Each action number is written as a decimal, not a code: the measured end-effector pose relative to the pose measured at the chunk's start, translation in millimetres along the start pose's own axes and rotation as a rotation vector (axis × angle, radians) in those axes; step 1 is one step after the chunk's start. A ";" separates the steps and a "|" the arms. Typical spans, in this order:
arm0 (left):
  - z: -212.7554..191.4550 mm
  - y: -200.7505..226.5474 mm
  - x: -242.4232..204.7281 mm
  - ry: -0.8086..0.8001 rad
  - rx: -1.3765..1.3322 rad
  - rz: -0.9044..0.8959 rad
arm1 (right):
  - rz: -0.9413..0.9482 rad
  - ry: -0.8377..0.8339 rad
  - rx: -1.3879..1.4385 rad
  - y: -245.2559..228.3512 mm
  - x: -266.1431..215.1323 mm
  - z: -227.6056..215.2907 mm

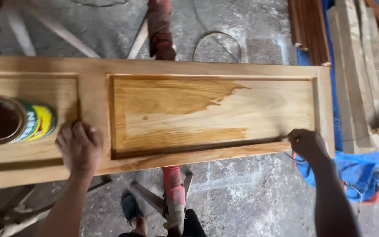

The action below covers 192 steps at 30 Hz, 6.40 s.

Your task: Applying stain or varnish to wooden panels using a paint brush.

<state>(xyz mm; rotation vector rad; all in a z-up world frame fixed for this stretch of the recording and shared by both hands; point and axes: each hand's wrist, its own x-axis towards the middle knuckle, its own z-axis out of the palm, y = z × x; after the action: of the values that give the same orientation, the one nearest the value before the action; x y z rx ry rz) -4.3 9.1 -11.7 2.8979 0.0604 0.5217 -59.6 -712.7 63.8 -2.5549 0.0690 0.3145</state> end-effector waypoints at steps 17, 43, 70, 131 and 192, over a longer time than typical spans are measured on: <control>53.6 -54.6 -32.5 0.042 0.210 0.086 | 0.219 0.878 -0.011 77.0 -73.3 46.2; -123.5 65.7 -242.6 -0.508 -0.636 -0.037 | 0.119 0.650 0.579 7.5 -18.4 94.8; -168.5 214.8 -119.8 0.351 -0.191 -0.588 | -0.241 0.659 -0.190 36.4 -13.3 -1.8; -236.3 82.2 -65.2 0.124 -0.329 -0.250 | -0.458 0.318 0.321 -319.8 56.7 228.7; -170.8 74.0 -50.4 0.269 -0.430 -0.305 | -0.847 0.565 -0.047 -336.7 184.6 153.4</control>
<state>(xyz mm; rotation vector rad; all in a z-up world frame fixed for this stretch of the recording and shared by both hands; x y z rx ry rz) -110.8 -35.6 142.7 2.3317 0.3733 0.7551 126.1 -343.3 71.9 -2.3804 -0.7864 -0.7246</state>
